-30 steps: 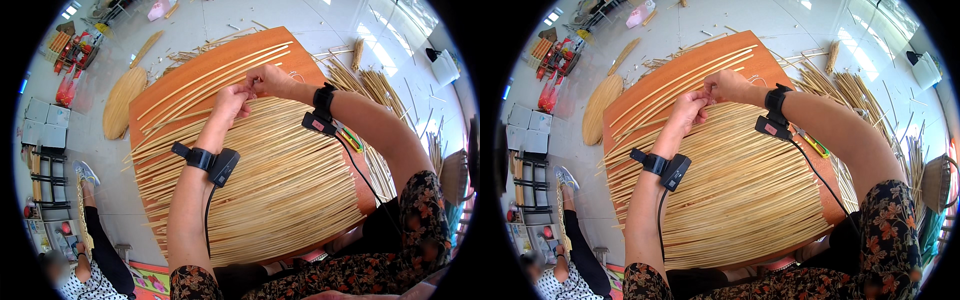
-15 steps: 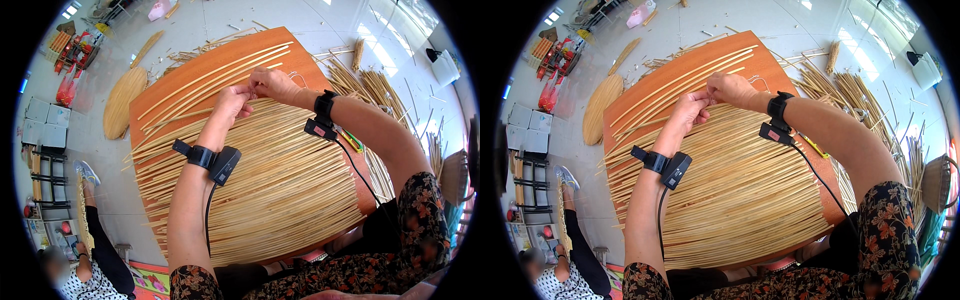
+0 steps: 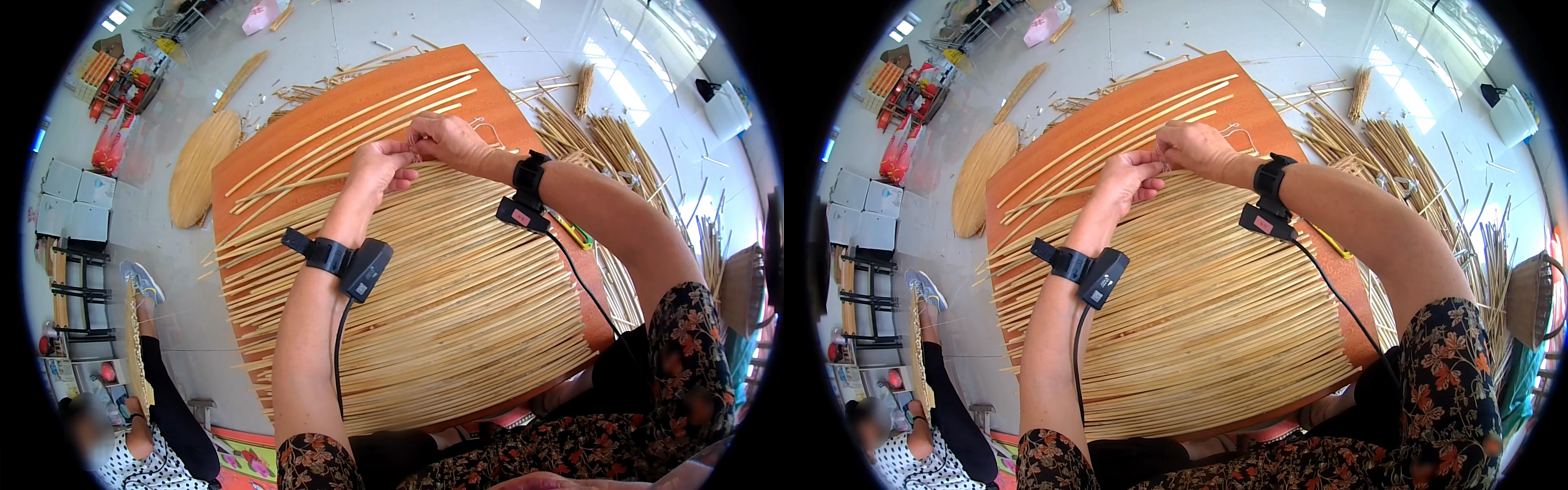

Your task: The person weaves thin wooden sticks into a flat mat using a white string. They tie the string to secure the sticks, pull it tight, and occasionally adjust the sticks. The person also handles a spool of thread and adjusts their camera mount.

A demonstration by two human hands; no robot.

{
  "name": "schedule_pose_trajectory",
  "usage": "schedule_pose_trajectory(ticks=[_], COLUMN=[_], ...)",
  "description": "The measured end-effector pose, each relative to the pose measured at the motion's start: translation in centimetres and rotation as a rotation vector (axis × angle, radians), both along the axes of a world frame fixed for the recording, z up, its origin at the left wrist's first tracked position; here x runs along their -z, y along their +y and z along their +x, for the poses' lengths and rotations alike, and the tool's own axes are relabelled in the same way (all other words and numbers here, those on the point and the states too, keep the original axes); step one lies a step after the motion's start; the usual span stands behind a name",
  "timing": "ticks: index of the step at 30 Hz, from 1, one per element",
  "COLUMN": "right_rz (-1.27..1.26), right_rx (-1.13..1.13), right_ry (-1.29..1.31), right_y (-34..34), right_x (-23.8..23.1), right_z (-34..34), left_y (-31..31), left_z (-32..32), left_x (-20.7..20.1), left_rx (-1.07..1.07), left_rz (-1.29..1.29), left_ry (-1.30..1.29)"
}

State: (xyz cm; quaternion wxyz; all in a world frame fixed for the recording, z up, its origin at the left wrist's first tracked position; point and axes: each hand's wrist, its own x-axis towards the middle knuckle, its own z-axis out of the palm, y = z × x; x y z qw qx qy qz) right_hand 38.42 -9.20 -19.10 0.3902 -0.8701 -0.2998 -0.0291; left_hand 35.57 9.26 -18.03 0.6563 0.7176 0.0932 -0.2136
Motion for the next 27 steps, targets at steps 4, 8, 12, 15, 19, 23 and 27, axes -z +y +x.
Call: schedule_pose_trajectory(ticks=[4, 8, 12, 15, 19, 23, 27], right_rz=[0.033, -0.022, -0.037, -0.035, -0.031, -0.011, 0.002], right_rx=[0.008, 0.037, 0.058, 0.063, 0.03, -0.03, -0.102], right_ry=[0.065, 0.079, 0.127, 0.125, 0.097, 0.054, -0.04], right_y=[-0.2, -1.3, -1.6, -2.1, -2.7, -3.2, -3.8], right_x=[0.0, 0.4, -1.6, -1.7, -1.4, -1.0, 0.2], right_z=[0.0, 0.3, -1.0, -1.4, -1.7, -2.0, -1.9], left_y=[-0.3, -1.1, -0.2, 0.1, 0.9, 2.1, 2.0], left_z=[-0.4, -0.3, -0.4, -0.4, 0.2, 0.7, 0.8], left_x=[-0.5, -1.2, -1.3, -1.3, -0.1, 1.2, 1.4], left_rx=[-0.018, -0.047, -0.028, 0.02, -0.006, -0.019, 0.026], left_rz=[-0.001, 0.141, 0.407, 0.558, 0.75, 0.884, 0.943], left_ry=[-0.047, -0.104, -0.271, -0.339, -0.472, -0.578, -0.603])
